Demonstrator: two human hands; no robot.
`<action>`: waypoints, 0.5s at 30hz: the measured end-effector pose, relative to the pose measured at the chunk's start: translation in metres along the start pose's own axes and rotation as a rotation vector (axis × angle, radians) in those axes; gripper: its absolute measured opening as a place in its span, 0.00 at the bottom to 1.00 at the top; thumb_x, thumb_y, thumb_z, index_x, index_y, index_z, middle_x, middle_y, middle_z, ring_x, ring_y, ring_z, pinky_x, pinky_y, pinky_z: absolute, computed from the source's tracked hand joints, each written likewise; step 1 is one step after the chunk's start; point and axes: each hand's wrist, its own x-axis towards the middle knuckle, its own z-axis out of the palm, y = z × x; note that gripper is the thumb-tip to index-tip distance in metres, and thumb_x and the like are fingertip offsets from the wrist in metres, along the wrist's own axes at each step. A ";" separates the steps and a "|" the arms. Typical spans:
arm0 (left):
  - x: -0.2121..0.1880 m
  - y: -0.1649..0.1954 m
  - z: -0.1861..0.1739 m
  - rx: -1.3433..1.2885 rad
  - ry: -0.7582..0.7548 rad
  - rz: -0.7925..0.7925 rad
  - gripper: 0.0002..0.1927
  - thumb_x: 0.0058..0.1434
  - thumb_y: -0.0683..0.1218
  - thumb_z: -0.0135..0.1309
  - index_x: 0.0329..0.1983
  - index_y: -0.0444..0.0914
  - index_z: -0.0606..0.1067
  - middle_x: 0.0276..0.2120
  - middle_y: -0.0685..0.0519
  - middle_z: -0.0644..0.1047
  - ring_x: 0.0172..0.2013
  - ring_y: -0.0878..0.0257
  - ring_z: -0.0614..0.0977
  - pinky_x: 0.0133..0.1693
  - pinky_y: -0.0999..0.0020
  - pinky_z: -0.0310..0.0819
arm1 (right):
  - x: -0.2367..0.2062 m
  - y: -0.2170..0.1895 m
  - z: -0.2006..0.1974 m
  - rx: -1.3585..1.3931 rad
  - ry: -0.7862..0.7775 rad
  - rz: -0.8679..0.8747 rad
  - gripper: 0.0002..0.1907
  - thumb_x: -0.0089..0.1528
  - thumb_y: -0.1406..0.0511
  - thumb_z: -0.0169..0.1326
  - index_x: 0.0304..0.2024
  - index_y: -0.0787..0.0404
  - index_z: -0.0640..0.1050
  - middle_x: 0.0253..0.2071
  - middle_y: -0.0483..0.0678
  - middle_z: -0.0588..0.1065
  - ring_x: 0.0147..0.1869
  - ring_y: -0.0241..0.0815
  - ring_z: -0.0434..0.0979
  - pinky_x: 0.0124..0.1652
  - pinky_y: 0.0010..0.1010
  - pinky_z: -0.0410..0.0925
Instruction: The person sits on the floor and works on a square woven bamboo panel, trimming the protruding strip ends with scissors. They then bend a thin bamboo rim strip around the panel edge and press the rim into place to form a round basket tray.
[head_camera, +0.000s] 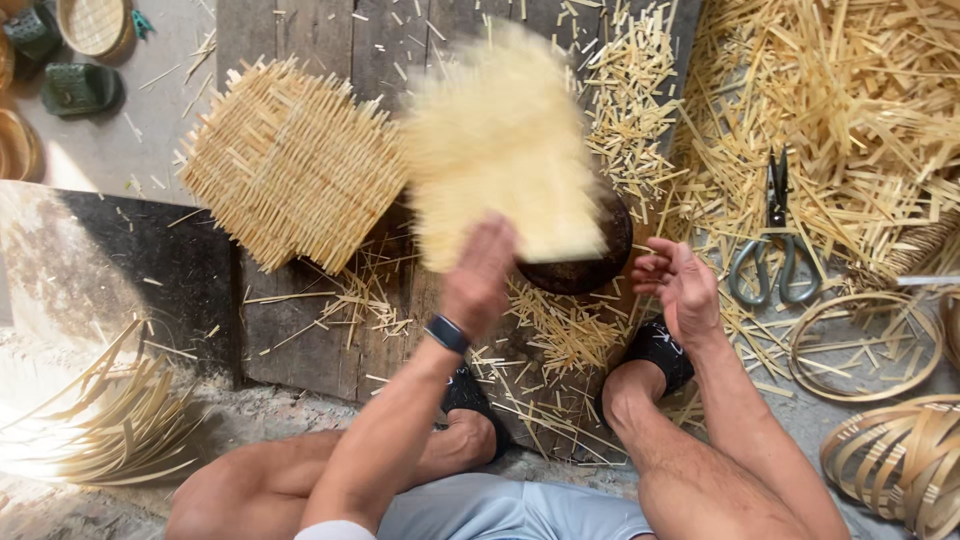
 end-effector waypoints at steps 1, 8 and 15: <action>-0.005 0.028 0.013 -0.013 -0.121 0.116 0.38 0.58 0.24 0.42 0.71 0.40 0.66 0.71 0.44 0.66 0.71 0.53 0.67 0.73 0.52 0.58 | 0.001 -0.005 0.003 0.068 -0.018 0.041 0.18 0.69 0.58 0.47 0.52 0.65 0.77 0.42 0.48 0.80 0.45 0.36 0.84 0.43 0.28 0.79; -0.004 0.054 0.019 -0.340 -0.380 0.057 0.32 0.61 0.48 0.63 0.67 0.36 0.69 0.66 0.43 0.68 0.69 0.50 0.66 0.70 0.48 0.56 | 0.017 0.006 0.013 -0.361 0.078 0.001 0.13 0.61 0.69 0.63 0.47 0.68 0.79 0.41 0.50 0.82 0.39 0.33 0.80 0.40 0.23 0.76; 0.036 -0.030 0.032 -0.599 -0.089 -1.057 0.24 0.54 0.49 0.70 0.49 0.31 0.78 0.37 0.47 0.82 0.36 0.62 0.81 0.41 0.66 0.80 | 0.022 0.012 0.003 -0.344 0.127 0.034 0.13 0.57 0.71 0.67 0.43 0.67 0.80 0.39 0.51 0.82 0.38 0.34 0.81 0.39 0.24 0.76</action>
